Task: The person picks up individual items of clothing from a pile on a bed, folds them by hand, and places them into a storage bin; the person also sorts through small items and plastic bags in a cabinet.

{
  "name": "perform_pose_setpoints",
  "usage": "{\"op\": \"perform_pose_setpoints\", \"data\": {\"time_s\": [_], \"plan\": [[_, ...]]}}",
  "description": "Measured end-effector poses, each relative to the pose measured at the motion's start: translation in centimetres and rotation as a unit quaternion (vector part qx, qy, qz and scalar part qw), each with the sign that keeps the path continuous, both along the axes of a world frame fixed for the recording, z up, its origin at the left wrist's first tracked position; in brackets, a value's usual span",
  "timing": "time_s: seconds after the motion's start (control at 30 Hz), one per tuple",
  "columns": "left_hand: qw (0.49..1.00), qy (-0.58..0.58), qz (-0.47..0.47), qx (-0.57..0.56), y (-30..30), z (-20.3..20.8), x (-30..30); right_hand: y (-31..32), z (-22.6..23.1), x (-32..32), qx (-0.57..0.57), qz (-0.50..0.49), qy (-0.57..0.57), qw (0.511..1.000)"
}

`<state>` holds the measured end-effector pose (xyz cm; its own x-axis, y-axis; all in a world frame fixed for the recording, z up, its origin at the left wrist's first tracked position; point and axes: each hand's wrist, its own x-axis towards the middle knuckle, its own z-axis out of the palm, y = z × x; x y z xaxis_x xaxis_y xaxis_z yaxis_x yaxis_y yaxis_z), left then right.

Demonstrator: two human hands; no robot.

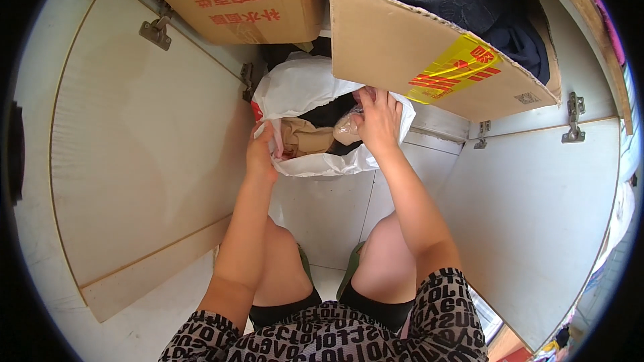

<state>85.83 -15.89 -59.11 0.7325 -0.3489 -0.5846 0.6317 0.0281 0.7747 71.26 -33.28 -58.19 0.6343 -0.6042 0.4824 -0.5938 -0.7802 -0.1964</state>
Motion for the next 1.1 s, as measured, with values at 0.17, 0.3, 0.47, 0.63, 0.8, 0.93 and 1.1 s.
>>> {"op": "perform_pose_setpoints", "data": {"time_s": [0.17, 0.3, 0.47, 0.63, 0.8, 0.93, 1.1], "plan": [[0.996, 0.017, -0.013, -0.084, 0.6, -0.9, 0.6, -1.1, 0.0, -0.9, 0.129, 0.035, -0.200, 0.971], [0.996, -0.016, -0.003, -0.085, 0.7, -1.0, 0.4, -0.8, 1.5, -0.9, -0.043, -0.033, -0.039, 0.998], [0.995, -0.019, -0.031, -0.094, 0.4, -0.1, 0.0, -3.0, -2.9, -2.1, 0.189, -0.127, 0.049, 0.972], [0.997, -0.009, -0.028, -0.072, 0.6, 0.8, 0.2, -2.4, -4.0, -0.5, 0.720, -0.093, -0.213, 0.654], [0.989, 0.030, -0.036, -0.140, 0.3, 2.2, -0.4, -0.2, -1.1, -0.3, 0.722, -0.137, -0.298, 0.609], [0.970, 0.014, -0.026, -0.243, 0.4, 2.1, -0.7, -1.0, -1.1, -1.6, 0.830, 0.028, -0.410, 0.377], [0.960, 0.053, -0.017, -0.273, 0.7, 1.9, -0.9, -0.5, 0.8, -1.6, 0.823, 0.092, -0.478, 0.294]]}}
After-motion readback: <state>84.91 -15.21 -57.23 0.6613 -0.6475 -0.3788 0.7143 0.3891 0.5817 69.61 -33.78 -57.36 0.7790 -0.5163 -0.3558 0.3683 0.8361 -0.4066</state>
